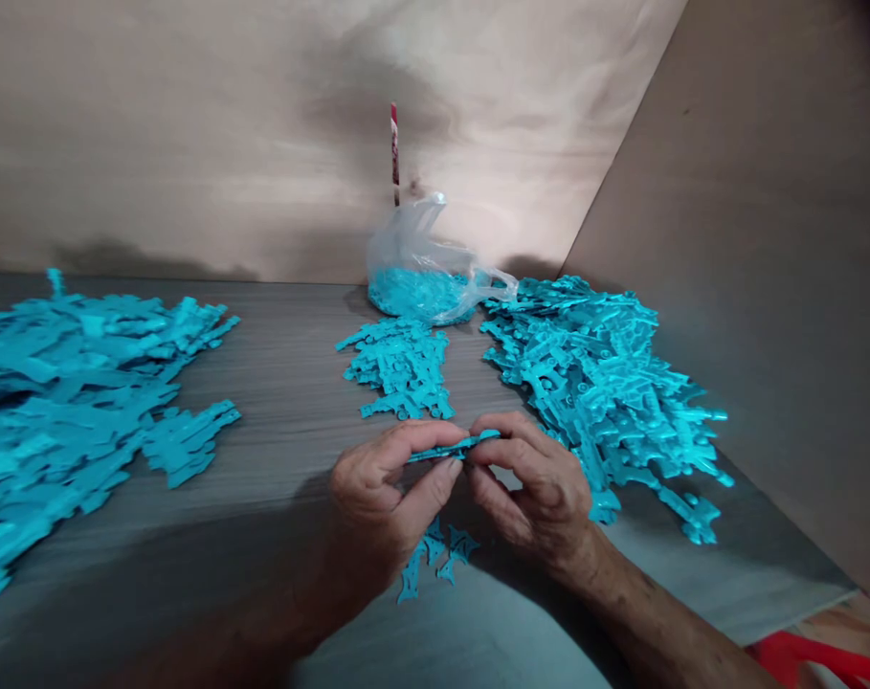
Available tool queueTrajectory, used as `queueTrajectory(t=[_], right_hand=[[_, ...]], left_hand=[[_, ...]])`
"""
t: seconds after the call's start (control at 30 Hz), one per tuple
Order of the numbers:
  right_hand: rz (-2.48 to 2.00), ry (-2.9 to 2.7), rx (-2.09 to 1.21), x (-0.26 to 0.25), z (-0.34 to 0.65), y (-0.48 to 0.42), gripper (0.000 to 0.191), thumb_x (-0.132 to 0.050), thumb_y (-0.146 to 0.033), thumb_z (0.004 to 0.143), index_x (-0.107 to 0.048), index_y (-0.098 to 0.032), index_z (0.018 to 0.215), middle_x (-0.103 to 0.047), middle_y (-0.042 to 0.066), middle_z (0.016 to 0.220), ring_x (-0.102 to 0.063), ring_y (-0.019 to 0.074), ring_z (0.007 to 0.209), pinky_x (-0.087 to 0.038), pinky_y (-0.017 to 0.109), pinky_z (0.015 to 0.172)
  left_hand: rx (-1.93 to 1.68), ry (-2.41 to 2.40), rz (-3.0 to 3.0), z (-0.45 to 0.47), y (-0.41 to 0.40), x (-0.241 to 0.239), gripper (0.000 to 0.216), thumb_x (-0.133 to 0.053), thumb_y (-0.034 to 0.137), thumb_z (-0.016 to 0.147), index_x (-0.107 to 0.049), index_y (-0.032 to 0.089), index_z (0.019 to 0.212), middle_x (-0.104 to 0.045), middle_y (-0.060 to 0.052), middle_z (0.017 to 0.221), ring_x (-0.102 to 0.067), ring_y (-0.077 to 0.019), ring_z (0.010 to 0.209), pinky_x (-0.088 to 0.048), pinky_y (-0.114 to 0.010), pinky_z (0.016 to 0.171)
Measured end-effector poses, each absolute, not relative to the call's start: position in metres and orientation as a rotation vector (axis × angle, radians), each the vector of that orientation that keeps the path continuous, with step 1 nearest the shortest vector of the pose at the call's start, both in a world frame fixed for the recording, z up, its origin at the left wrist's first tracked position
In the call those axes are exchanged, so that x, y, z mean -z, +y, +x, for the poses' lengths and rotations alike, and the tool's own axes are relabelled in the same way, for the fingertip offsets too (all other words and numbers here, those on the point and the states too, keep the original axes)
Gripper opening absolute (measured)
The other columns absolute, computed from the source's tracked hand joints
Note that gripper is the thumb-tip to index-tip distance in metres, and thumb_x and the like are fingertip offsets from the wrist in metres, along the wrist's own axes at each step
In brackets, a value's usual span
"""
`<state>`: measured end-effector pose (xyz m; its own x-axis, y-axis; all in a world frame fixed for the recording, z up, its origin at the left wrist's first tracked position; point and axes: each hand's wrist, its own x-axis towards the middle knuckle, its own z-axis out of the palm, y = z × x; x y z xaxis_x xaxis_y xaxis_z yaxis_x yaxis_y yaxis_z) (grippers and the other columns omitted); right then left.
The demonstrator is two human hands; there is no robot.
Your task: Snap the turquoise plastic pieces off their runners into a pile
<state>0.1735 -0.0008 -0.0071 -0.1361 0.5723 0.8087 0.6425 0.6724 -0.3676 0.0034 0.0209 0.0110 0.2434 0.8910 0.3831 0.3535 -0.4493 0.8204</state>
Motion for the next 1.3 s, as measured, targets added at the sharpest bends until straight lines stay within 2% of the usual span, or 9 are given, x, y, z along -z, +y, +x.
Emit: queueTrajectory(t=[0.2,0.27,0.53,0.77,1.0,1.3], right_hand=[[-0.964,-1.786,0.022,0.011,0.169,0.003,0.015,-0.056,-0.008,0.085,-0.06,-0.023,0.086,-0.067,0.0,0.07,-0.068,0.0179,0.08,-0.055,0.029,0.069],[-0.971,-1.773,0.007,0.012,0.168,0.003,0.015,-0.055,-0.008,0.084,-0.059,-0.022,0.085,-0.065,0.0,0.069,-0.067,0.0172,0.076,-0.053,0.028,0.066],[-1.114,-1.669,-0.219,0.014,0.165,0.002,0.01,-0.059,-0.011,0.081,-0.058,-0.021,0.077,-0.058,-0.003,0.064,-0.054,0.0109,0.056,-0.045,0.023,0.056],[-1.201,-1.513,-0.457,0.013,0.161,-0.001,0.006,-0.062,-0.016,0.077,-0.058,-0.02,0.077,-0.056,-0.005,0.064,-0.051,0.0098,0.055,-0.043,0.022,0.054],[-1.18,-1.425,-0.465,0.016,0.155,0.0,0.011,-0.057,-0.01,0.071,-0.055,-0.02,0.069,-0.053,-0.007,0.059,-0.046,0.0084,0.051,-0.038,0.021,0.05],[-1.219,-1.335,-0.602,0.017,0.16,0.0,0.009,-0.06,-0.013,0.07,-0.055,-0.02,0.07,-0.048,-0.008,0.058,-0.042,0.0079,0.05,-0.035,0.021,0.048]], left_hand=[[-1.098,1.181,1.713,0.006,0.024,-0.009,0.016,-0.07,0.021,0.075,-0.077,0.021,0.089,-0.078,0.0,0.082,-0.067,-0.013,0.059,-0.052,-0.02,0.056],[-1.079,1.162,1.602,0.007,0.026,-0.008,0.017,-0.071,0.022,0.074,-0.077,0.019,0.09,-0.078,-0.001,0.081,-0.064,-0.0116,0.056,-0.049,-0.019,0.052],[-1.013,1.119,1.284,0.01,0.035,-0.007,0.026,-0.078,0.025,0.065,-0.074,0.015,0.089,-0.072,-0.001,0.071,-0.062,-0.0114,0.056,-0.048,-0.019,0.052],[-0.985,1.12,1.126,0.015,0.036,-0.014,0.03,-0.079,0.022,0.057,-0.073,0.013,0.085,-0.069,0.001,0.064,-0.059,-0.01,0.052,-0.047,-0.02,0.051],[-0.959,1.14,1.144,0.014,0.034,-0.009,0.027,-0.076,0.022,0.059,-0.073,0.015,0.085,-0.067,0.002,0.056,-0.058,-0.0105,0.048,-0.044,-0.02,0.048],[-0.937,1.076,1.277,0.012,0.034,-0.007,0.032,-0.075,0.022,0.065,-0.071,0.015,0.097,-0.07,0.0,0.069,-0.057,-0.0098,0.051,-0.043,-0.02,0.048]])
